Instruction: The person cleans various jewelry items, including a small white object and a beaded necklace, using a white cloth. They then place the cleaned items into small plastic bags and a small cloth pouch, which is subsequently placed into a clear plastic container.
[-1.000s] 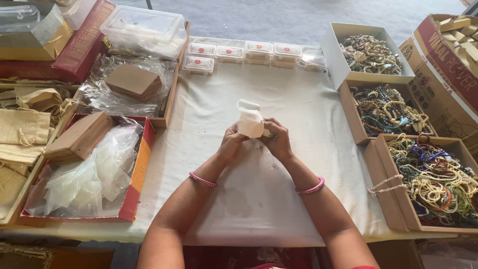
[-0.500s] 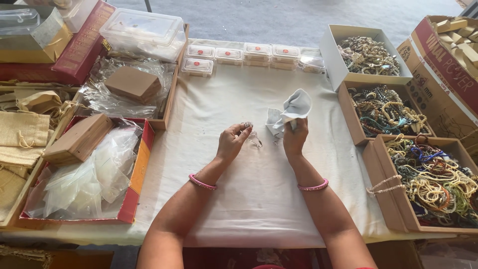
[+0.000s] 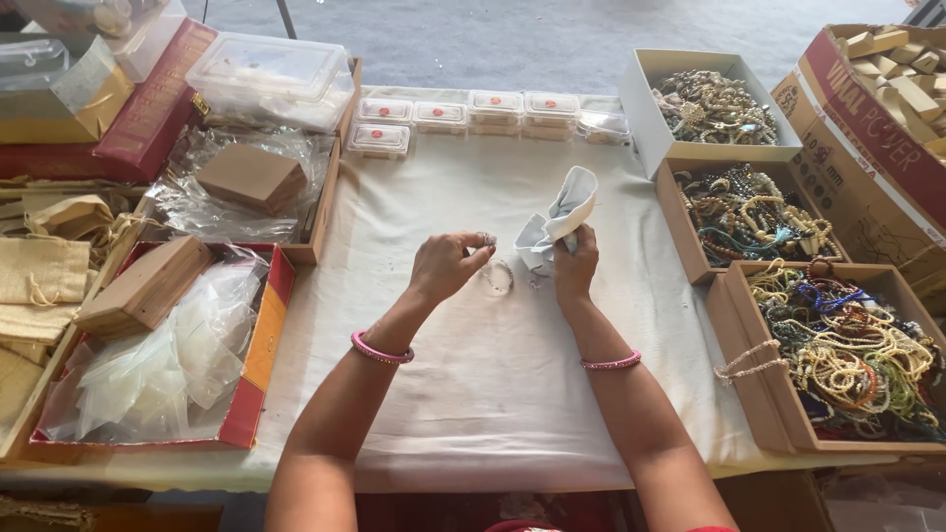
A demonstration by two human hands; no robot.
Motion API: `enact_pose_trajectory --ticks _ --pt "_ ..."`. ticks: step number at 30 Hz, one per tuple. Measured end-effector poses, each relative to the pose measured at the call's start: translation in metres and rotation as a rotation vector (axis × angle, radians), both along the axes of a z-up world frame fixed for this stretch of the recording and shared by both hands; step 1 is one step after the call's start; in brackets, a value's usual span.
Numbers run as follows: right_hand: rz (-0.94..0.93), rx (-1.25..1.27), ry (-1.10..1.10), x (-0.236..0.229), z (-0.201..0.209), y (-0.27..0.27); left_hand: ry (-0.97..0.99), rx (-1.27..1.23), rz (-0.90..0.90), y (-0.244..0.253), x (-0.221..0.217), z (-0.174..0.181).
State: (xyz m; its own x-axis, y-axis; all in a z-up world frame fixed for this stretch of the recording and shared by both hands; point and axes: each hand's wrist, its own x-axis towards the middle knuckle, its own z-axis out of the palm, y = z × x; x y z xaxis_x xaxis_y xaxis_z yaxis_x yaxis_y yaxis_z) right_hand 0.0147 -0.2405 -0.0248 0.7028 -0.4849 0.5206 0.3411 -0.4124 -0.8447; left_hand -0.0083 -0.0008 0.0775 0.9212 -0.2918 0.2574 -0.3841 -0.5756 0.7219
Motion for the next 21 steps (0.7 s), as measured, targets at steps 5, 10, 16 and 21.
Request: enact_pose_trajectory --ticks 5,10,16,21 --pt "0.158 0.396 0.218 0.001 0.004 -0.009 -0.034 0.097 -0.044 -0.014 0.017 0.025" --pt "0.158 0.339 0.237 0.001 0.006 -0.008 0.054 0.070 -0.140 -0.024 0.023 0.044" --pt "0.178 0.349 0.242 -0.002 0.013 -0.006 0.450 -0.312 -0.246 -0.032 0.045 0.023" --pt "0.185 0.382 0.239 0.000 0.010 -0.007 0.496 -0.350 -0.259 -0.043 0.042 0.038"
